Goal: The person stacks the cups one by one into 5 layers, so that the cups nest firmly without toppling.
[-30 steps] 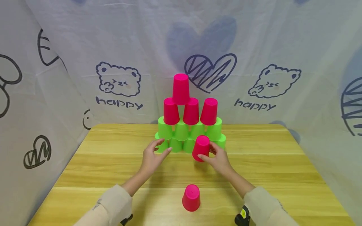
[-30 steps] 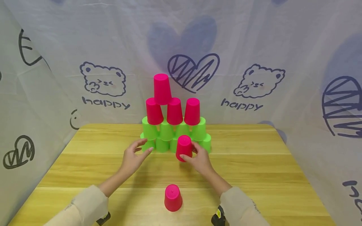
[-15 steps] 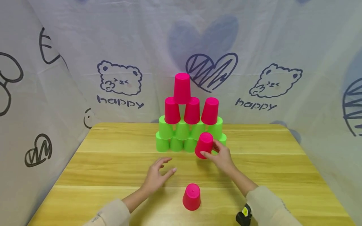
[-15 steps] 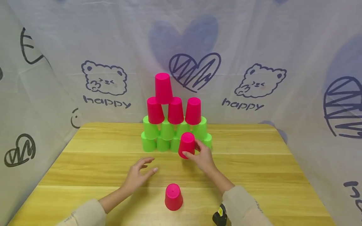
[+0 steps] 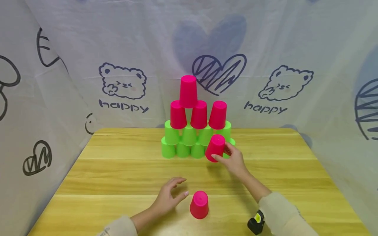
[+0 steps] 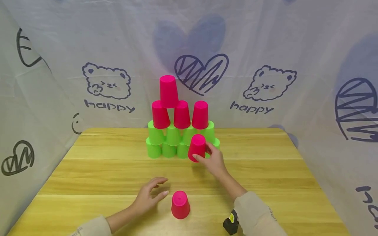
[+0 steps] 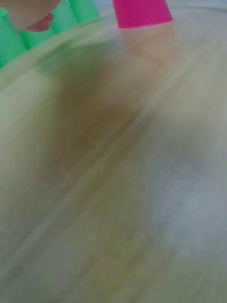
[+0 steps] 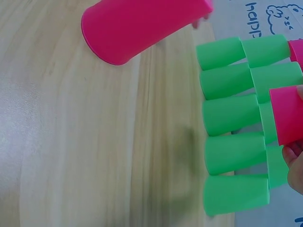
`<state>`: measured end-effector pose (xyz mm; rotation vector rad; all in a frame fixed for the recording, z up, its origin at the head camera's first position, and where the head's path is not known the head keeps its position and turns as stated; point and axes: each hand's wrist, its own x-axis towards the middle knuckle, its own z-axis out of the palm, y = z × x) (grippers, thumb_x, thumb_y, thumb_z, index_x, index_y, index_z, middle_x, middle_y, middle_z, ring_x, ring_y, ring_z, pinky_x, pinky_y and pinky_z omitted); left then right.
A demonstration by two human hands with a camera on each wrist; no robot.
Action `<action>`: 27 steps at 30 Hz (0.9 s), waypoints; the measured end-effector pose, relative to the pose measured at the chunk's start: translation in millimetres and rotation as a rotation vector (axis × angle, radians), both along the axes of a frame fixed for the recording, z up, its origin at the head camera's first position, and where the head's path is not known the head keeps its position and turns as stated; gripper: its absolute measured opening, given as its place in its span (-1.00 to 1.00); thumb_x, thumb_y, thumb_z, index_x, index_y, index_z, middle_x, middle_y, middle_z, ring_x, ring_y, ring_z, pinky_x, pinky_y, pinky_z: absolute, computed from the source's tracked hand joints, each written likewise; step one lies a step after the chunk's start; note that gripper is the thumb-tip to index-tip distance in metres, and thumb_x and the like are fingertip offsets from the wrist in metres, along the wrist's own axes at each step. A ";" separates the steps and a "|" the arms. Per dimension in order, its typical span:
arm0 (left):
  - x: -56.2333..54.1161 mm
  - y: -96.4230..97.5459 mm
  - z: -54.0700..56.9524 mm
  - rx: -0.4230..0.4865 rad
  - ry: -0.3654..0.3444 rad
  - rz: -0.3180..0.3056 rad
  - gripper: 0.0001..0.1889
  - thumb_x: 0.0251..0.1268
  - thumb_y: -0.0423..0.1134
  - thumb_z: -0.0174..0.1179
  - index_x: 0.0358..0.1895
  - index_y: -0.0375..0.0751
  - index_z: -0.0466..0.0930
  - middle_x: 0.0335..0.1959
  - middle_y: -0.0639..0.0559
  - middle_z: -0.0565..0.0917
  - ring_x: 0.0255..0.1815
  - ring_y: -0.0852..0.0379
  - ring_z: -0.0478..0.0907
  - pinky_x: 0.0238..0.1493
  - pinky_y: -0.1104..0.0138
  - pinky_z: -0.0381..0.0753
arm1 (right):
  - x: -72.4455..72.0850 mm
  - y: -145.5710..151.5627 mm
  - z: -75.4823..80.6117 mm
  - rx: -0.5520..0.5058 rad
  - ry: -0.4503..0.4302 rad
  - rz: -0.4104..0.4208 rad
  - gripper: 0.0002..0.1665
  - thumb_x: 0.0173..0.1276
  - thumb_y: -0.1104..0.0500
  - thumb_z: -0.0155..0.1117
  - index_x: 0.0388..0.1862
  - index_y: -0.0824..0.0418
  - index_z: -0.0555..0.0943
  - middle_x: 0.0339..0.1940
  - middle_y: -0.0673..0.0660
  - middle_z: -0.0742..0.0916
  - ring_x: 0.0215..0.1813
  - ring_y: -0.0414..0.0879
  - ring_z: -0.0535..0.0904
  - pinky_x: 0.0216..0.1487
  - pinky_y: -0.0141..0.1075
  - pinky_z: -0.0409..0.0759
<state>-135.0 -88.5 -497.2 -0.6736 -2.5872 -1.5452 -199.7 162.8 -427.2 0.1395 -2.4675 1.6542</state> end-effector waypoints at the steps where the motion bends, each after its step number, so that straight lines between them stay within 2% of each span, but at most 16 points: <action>1: 1.7 0.3 -1.0 0.003 -0.010 -0.016 -0.54 0.13 -0.16 0.28 0.06 -0.33 0.50 0.03 -0.11 0.57 0.06 -0.10 0.50 0.06 0.11 0.55 | -0.3 0.4 1.0 0.004 0.007 -0.001 -0.41 0.08 0.31 0.40 0.11 0.40 0.46 0.02 0.34 0.62 0.11 0.18 0.54 0.20 0.01 0.48; 7: 10.1 4.4 -10.0 0.024 -0.031 -0.084 -0.45 0.05 -0.12 0.35 0.09 -0.34 0.47 0.03 -0.15 0.57 0.06 -0.13 0.50 0.09 0.10 0.54 | -2.8 3.2 7.4 0.025 0.035 -0.011 -0.42 0.06 0.33 0.40 0.09 0.42 0.46 -0.02 0.36 0.63 0.07 0.19 0.54 0.19 0.00 0.50; 16: 19.6 12.3 -18.0 0.073 -0.064 -0.101 -0.43 -0.02 -0.12 0.39 0.08 -0.29 0.49 -0.02 -0.08 0.60 0.01 -0.04 0.52 0.03 0.27 0.55 | -6.6 6.5 25.6 0.052 0.087 0.000 -0.40 0.07 0.32 0.40 0.11 0.41 0.45 0.00 0.36 0.63 0.07 0.19 0.54 0.18 -0.03 0.51; 22: 22.5 16.9 -21.1 0.089 -0.088 -0.126 -0.43 -0.08 -0.10 0.43 0.08 -0.14 0.50 -0.02 0.07 0.61 -0.01 0.15 0.53 0.03 0.32 0.54 | -7.9 6.8 35.9 0.043 0.082 -0.001 -0.39 0.07 0.31 0.40 0.13 0.41 0.45 0.03 0.36 0.62 0.10 0.18 0.53 0.20 -0.02 0.49; 27: 23.0 22.0 -26.7 0.088 -0.036 -0.143 -0.40 -0.14 -0.06 0.46 0.07 -0.05 0.49 -0.08 0.09 0.64 -0.07 0.29 0.52 -0.05 0.36 0.55 | -8.2 6.7 42.4 0.036 0.095 0.002 -0.40 0.08 0.30 0.40 0.13 0.40 0.45 0.02 0.36 0.62 0.08 0.18 0.54 0.19 -0.01 0.49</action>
